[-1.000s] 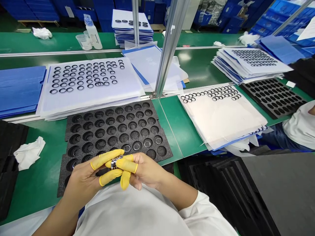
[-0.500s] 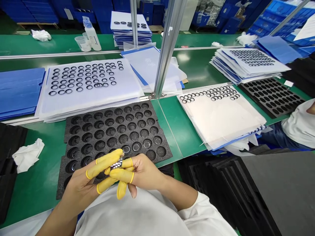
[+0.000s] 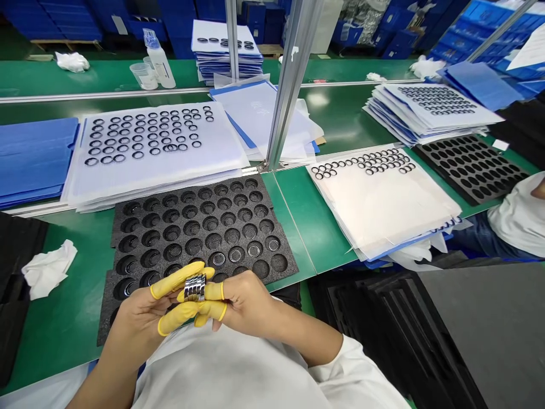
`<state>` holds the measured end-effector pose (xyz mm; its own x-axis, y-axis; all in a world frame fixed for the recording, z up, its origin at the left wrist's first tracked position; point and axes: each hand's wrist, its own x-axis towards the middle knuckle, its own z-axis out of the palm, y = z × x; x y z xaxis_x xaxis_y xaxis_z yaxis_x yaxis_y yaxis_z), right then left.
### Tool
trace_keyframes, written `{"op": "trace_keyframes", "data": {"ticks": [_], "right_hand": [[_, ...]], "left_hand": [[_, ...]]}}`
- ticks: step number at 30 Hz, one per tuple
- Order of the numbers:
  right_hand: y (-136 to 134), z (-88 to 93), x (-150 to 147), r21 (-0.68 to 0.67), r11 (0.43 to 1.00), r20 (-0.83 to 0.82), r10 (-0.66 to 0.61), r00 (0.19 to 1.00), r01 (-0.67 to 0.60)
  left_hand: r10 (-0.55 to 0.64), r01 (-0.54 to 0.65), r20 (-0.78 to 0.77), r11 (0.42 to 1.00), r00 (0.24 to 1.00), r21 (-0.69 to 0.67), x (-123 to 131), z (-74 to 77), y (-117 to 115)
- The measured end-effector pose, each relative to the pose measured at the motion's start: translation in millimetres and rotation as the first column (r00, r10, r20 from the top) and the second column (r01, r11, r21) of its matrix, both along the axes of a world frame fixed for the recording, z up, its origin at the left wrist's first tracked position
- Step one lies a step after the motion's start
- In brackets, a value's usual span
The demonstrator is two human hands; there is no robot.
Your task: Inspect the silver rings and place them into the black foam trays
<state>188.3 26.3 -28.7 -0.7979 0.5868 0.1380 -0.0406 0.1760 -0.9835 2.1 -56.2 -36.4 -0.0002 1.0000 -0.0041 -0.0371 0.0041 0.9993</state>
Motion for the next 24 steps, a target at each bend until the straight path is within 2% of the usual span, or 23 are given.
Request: {"op": "trace_keyframes", "data": {"ticks": [3,7,9,11,12,13,14,16,17,19,24], "right_hand": [[2.0,-1.4,2.2,0.115,0.993,0.048,-0.017,0.999,0.011],[2.5,0.2,3.0,0.137,0.990,0.095,-0.030,0.995,0.017],[2.9,3.8,3.9,0.075,0.997,0.103,-0.014,0.995,0.006],[4.3,8.8,5.7,-0.117,0.990,0.098,0.093,0.991,-0.082],[5.3,11.3,6.7,-0.257,0.953,0.074,0.183,0.980,-0.158],[6.5,13.3,7.7,-0.400,0.884,0.027,0.274,0.961,-0.241],[7.7,14.7,8.4,-0.522,0.792,-0.037,0.350,0.936,-0.317],[9.7,15.0,8.3,-0.678,0.620,-0.139,0.419,0.897,-0.394],[10.3,14.1,7.6,-0.720,0.569,-0.162,0.419,0.894,-0.397],[10.6,11.3,4.8,-0.762,0.533,-0.168,0.385,0.907,-0.368],[6.8,7.5,-1.1,-0.774,0.574,-0.114,0.290,0.950,-0.268]], "left_hand": [[0.052,-0.048,-0.087,0.998,0.995,0.043,1.5,2.2,1.0],[0.101,-0.060,-0.210,0.980,0.973,0.190,2.6,1.4,2.0],[0.107,-0.046,-0.241,0.968,0.965,0.246,2.6,-0.4,1.3],[0.106,-0.027,-0.258,0.956,0.960,0.291,2.5,-1.8,0.7],[0.104,-0.015,-0.267,0.948,0.958,0.317,2.5,-1.9,0.7],[0.103,0.000,-0.280,0.939,0.954,0.345,2.6,-1.3,1.1],[0.101,0.018,-0.295,0.926,0.950,0.376,2.8,-0.1,1.9],[0.110,0.048,-0.328,0.898,0.938,0.438,3.7,3.9,4.7],[0.119,0.059,-0.346,0.885,0.931,0.462,4.2,6.5,6.4],[0.144,0.070,-0.383,0.867,0.912,0.493,5.1,11.2,9.4],[0.179,0.088,-0.438,0.848,0.881,0.523,6.1,14.8,10.9]]}}
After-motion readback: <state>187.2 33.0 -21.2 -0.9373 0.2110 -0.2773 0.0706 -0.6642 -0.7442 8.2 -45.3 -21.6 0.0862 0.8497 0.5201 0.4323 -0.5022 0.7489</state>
